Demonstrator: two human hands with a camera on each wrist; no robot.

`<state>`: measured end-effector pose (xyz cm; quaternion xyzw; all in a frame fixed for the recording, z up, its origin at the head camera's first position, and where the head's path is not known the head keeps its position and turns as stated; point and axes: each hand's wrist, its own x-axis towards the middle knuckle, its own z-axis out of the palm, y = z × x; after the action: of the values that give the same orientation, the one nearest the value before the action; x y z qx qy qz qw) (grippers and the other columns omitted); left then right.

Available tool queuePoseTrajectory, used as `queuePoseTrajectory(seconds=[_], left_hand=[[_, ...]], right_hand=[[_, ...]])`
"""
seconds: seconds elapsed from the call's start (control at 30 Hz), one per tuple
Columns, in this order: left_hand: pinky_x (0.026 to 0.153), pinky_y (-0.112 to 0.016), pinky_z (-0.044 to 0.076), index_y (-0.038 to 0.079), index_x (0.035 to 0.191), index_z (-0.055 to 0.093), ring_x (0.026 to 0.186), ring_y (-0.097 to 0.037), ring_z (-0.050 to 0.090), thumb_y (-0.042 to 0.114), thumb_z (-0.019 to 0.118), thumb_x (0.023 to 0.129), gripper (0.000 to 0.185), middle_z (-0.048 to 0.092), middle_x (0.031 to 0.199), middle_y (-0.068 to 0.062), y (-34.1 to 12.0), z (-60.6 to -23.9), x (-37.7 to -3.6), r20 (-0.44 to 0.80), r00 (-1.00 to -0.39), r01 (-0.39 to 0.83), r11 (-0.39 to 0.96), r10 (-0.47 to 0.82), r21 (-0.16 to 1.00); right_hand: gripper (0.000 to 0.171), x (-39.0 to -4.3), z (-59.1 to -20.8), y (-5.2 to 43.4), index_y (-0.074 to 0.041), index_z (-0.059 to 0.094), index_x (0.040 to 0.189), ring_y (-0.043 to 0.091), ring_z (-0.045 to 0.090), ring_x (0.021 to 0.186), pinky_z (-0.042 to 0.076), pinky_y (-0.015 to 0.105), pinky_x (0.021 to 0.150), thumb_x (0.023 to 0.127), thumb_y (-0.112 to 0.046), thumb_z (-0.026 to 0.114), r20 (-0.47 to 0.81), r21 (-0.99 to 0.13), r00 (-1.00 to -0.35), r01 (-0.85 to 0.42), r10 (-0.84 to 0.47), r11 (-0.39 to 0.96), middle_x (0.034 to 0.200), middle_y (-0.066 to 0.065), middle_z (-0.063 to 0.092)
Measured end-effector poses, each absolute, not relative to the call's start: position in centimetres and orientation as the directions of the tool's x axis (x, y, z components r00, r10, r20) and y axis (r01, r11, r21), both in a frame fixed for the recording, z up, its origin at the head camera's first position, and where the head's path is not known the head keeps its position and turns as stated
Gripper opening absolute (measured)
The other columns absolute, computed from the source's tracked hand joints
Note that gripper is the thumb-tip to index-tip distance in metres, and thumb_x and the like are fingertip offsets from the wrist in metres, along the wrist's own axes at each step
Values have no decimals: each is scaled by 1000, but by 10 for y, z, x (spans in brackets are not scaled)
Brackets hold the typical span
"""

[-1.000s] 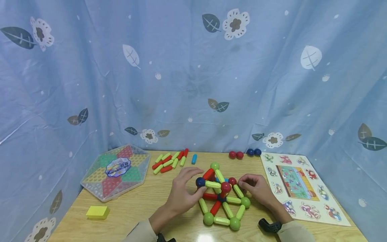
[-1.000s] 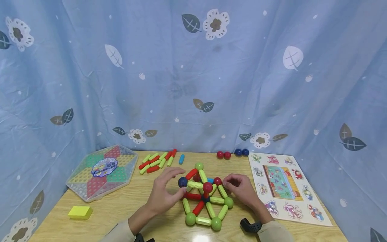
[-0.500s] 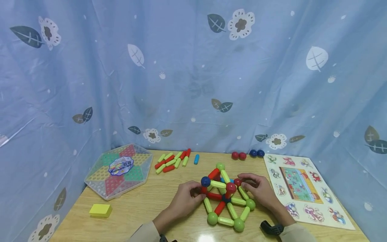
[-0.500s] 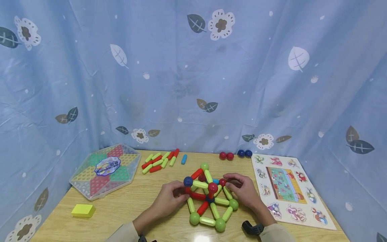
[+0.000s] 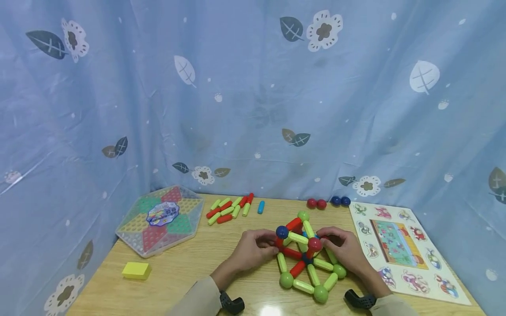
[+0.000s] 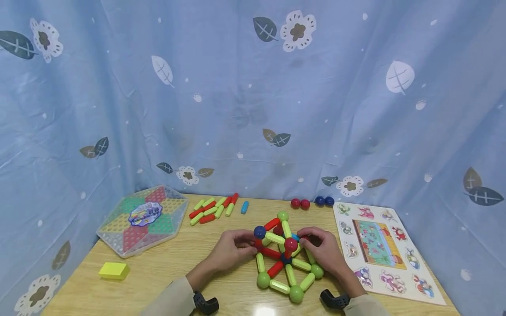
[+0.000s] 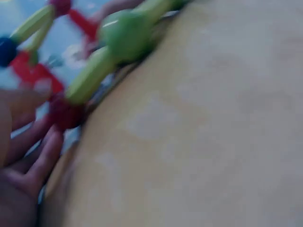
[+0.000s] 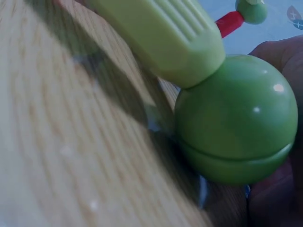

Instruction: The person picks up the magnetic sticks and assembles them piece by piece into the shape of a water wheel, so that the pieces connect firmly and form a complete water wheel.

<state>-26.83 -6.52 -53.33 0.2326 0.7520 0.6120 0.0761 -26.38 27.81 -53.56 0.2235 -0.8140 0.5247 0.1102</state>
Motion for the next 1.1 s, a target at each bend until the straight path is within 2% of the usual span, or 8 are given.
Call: queuePoseTrajectory(seconds=[0.13, 0.2, 0.33, 0.53, 0.73, 0.87, 0.97, 1.1], left_hand=[[101, -27, 61, -7, 147, 63, 129, -37, 72, 9, 79, 101, 51, 71, 141, -27, -97, -527, -282, 143, -836, 160, -14, 529, 987], [104, -29, 60, -12, 151, 56, 136, -43, 66, 9, 76, 104, 56, 64, 147, -33, -119, -524, -290, 160, -814, 159, -52, 559, 986], [104, -30, 60, -16, 153, 51, 138, -42, 65, 8, 73, 106, 58, 59, 149, -39, -161, -519, -299, 204, -800, 194, -79, 563, 978], [101, -29, 61, -16, 149, 55, 134, -43, 68, 1, 71, 104, 51, 60, 146, -42, -207, -517, -306, 263, -844, 270, -54, 467, 961], [103, -23, 58, -8, 144, 65, 135, -43, 67, 11, 79, 102, 48, 67, 145, -32, -214, -521, -311, 278, -908, 330, 129, 314, 935], [103, -35, 61, -5, 139, 71, 128, -39, 72, 13, 82, 99, 45, 73, 138, -25, -202, -523, -311, 290, -933, 346, 317, 213, 883], [99, -45, 64, 1, 131, 78, 118, -34, 77, 10, 84, 97, 36, 79, 128, -17, -191, -525, -308, 329, -930, 365, 520, 164, 772], [86, -44, 64, 6, 118, 83, 102, -24, 77, 6, 86, 94, 24, 82, 113, -9, -180, -524, -305, 377, -914, 369, 700, 153, 611]], right_hand=[[16, -264, -536, 279, -5, 81, 116, 1, 72, 109, 56, 14, 93, 103, 0, 73, 404, -809, -880, -471, -251, 352, 116, 18, 80], [16, -265, -537, 278, -6, 81, 115, 0, 72, 110, 55, 13, 94, 103, -1, 73, 397, -813, -885, -462, -244, 355, 117, 18, 80], [15, -265, -538, 278, -8, 82, 113, 1, 73, 109, 56, 14, 92, 103, -1, 73, 392, -813, -889, -455, -237, 364, 116, 18, 80], [14, -264, -537, 279, -9, 82, 111, 3, 74, 105, 58, 16, 89, 103, -2, 73, 382, -812, -896, -442, -226, 381, 115, 17, 80], [14, -264, -535, 279, -10, 82, 110, 1, 73, 105, 57, 15, 90, 102, -2, 74, 372, -811, -904, -427, -210, 401, 114, 15, 81], [13, -264, -534, 279, -9, 82, 110, 1, 73, 106, 56, 14, 90, 102, -2, 74, 371, -814, -904, -427, -214, 394, 114, 16, 81], [14, -264, -534, 279, -10, 82, 110, 1, 73, 105, 57, 15, 90, 102, -2, 74, 369, -813, -904, -426, -215, 397, 114, 15, 81], [15, -264, -535, 279, -11, 82, 109, 3, 74, 104, 57, 16, 89, 102, -2, 74, 365, -812, -905, -424, -219, 401, 113, 14, 81]])
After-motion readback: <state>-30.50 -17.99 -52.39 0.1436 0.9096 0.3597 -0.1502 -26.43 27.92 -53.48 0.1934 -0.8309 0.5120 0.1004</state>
